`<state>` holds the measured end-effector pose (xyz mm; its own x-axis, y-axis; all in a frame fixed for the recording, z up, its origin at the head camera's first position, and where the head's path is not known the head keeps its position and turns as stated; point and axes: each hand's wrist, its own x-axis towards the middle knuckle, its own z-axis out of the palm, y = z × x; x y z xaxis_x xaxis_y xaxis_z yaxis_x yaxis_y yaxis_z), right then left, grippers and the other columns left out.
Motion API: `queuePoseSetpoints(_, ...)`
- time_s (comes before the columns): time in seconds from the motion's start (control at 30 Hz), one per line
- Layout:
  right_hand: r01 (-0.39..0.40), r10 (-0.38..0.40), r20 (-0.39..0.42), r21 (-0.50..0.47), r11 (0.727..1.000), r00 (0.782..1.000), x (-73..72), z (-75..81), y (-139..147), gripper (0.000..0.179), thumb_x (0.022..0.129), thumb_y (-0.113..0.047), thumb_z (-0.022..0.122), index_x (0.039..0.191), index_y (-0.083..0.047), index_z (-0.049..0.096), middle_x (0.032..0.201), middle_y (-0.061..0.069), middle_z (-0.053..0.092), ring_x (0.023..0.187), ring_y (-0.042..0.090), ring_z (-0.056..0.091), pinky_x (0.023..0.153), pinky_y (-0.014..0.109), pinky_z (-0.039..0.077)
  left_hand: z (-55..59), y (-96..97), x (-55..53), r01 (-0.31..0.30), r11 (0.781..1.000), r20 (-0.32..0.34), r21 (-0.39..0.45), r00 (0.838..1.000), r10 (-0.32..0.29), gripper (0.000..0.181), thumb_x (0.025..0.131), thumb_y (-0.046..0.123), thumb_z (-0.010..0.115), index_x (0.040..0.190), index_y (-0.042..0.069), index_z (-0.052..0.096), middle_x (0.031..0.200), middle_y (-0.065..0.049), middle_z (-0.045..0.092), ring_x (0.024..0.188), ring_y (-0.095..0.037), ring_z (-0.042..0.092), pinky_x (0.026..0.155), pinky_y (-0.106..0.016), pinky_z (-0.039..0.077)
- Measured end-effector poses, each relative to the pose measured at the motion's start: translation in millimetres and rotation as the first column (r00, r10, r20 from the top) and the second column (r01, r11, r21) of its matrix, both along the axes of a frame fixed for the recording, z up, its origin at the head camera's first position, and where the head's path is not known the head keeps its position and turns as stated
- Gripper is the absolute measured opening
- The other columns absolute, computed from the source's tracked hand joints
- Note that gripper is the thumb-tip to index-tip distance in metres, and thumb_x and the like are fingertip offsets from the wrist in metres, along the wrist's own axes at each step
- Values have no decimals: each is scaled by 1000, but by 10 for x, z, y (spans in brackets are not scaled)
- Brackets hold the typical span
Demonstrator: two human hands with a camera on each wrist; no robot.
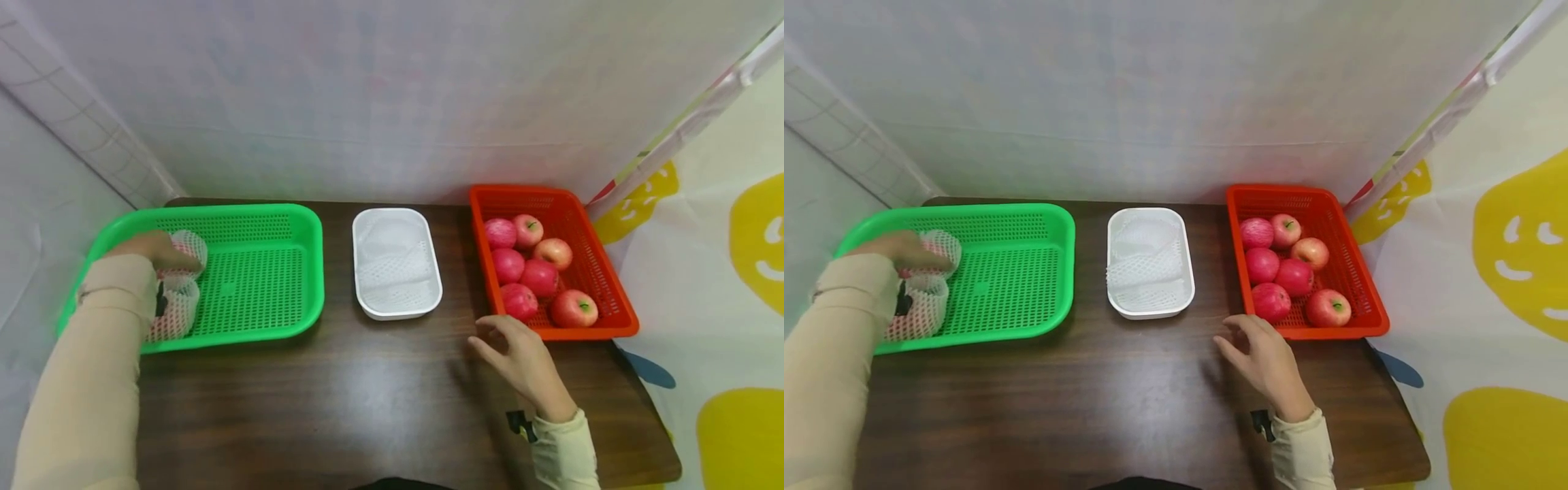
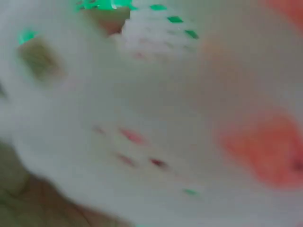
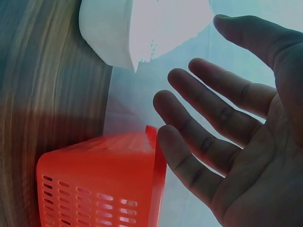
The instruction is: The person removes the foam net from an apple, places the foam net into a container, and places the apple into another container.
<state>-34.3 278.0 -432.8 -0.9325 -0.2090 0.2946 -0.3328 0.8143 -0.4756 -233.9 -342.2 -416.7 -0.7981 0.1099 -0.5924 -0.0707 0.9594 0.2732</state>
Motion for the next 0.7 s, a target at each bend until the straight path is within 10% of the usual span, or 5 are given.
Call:
queuePoseSetpoints(0.13, -8, 8, -1, -7, 1000, 1000, -14, 2, -13, 31, 81, -22, 85, 106, -10, 71, 98, 0, 70, 85, 16, 65, 75, 40, 53, 184, 142, 54, -8, 999, -122, 34, 992, 12, 61, 85, 59, 67, 68, 3, 51, 67, -13, 54, 61, -28, 57, 52, -41, 50)
queuePoseSetpoints(0.23, -16, 16, 1, -15, 1000, 1000, -22, 5, -21, 31, 81, -23, 85, 106, -11, 71, 98, 0, 70, 86, 19, 66, 75, 40, 53, 438, 338, 166, -3, 1000, -200, 4, 980, 4, 77, 84, 62, 67, 94, -13, 59, 76, -28, 56, 64, -35, 58, 55, -48, 51)
queuePoseSetpoints(0.33, -21, 21, 2, -19, 1000, 1000, -28, 7, -23, 31, 81, -23, 85, 106, -11, 71, 98, 0, 70, 86, 21, 66, 75, 40, 53, 710, 600, 349, 14, 999, -298, -29, 954, -22, 116, 84, 68, 63, 135, -29, 25, 108, -48, 46, 87, -54, 55, 68, -62, 49)
queuePoseSetpoints(0.5, -24, 24, 4, -23, 999, 1000, -27, 7, -34, 31, 81, -23, 85, 106, -11, 71, 97, -1, 70, 85, 18, 66, 75, 39, 53, 972, 1133, 751, 115, 990, -515, 87, 855, -54, 92, 85, 48, 71, 136, -17, 32, 110, -36, 50, 93, -49, 55, 69, -60, 49)
queuePoseSetpoints(0.7, -43, 45, 26, -57, 997, 999, -21, 10, -68, 31, 82, -21, 84, 108, -10, 71, 98, 0, 70, 85, 19, 67, 74, 38, 53, 928, 1828, 1362, 283, 946, -652, 157, 749, -116, 89, 78, 40, 80, 143, -5, 38, 118, -25, 54, 93, -37, 59, 70, -53, 55)
